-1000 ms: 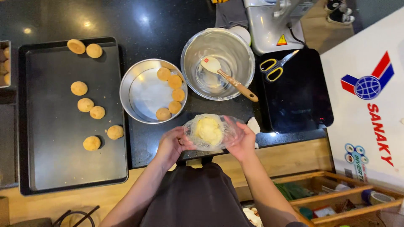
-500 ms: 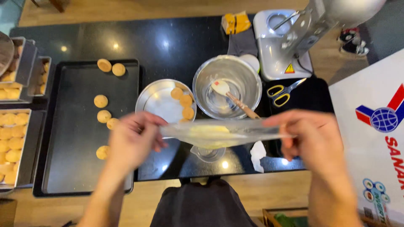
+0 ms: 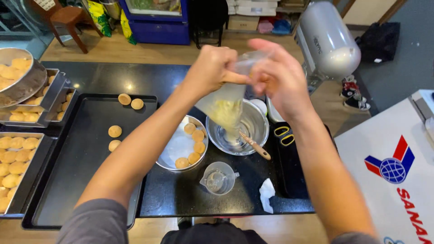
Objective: Filling cream puffs with pastry cream using a piping bag and scraping the bowl with a spatula.
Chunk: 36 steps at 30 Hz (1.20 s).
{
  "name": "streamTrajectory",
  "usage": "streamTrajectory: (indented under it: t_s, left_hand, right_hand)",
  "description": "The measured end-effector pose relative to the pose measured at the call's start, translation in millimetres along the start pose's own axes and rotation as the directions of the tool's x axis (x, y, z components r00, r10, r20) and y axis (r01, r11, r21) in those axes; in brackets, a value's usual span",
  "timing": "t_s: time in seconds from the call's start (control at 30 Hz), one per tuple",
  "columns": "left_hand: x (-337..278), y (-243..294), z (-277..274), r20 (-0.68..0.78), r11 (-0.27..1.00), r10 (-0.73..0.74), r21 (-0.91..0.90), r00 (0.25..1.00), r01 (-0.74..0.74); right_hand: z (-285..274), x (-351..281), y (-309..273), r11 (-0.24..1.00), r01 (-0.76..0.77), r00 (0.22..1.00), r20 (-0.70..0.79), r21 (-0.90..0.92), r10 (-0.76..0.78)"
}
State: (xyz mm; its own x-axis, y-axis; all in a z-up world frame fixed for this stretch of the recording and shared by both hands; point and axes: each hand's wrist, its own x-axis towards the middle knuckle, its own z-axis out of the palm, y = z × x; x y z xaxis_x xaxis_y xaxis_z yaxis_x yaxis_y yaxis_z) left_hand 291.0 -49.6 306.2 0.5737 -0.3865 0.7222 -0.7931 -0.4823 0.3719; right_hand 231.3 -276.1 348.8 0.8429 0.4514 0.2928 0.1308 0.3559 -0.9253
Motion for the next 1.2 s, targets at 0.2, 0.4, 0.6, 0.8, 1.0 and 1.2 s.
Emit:
streamTrajectory:
  t_s: [0.2,0.4,0.6,0.8,1.0,1.2]
  left_hand:
    - [31.8,-8.3,42.3,0.103,0.955,0.293,-0.07,0.951,-0.287]
    - [21.7,0.7,78.9,0.155,0.945,0.326,-0.018,0.933,-0.327]
    - [-19.4,0.2,129.7,0.215,0.957,0.258,0.075,0.942,-0.28]
    - [9.4,-4.3,71.8,0.03,0.921,0.381,0.069,0.924,-0.382]
    - [26.4,-80.7,61.3,0.35,0.885,-0.045,0.449,0.936,-0.126]
    - [49.6,-32.8,129.0,0.501,0.84,0.28,0.284,0.819,-0.461]
  right_hand:
    - [-61.3,12.7,113.8,0.889,-0.057,0.992,0.075,-0.455,0.102]
    - [-137.2,60.6,251.7,0.34,0.101,0.954,0.187,-0.935,0.232]
    - [-71.6,53.0,225.1,0.417,-0.115,0.98,-0.035,-0.901,0.196]
    - [-96.9,59.6,220.0,0.839,-0.017,0.992,0.099,-0.544,0.084]
    - [-93.2,54.9,190.8,0.672,-0.084,0.984,0.044,-0.736,0.171]
    - [-149.6,57.0,269.2,0.935,-0.191,0.951,0.18,-0.3,0.252]
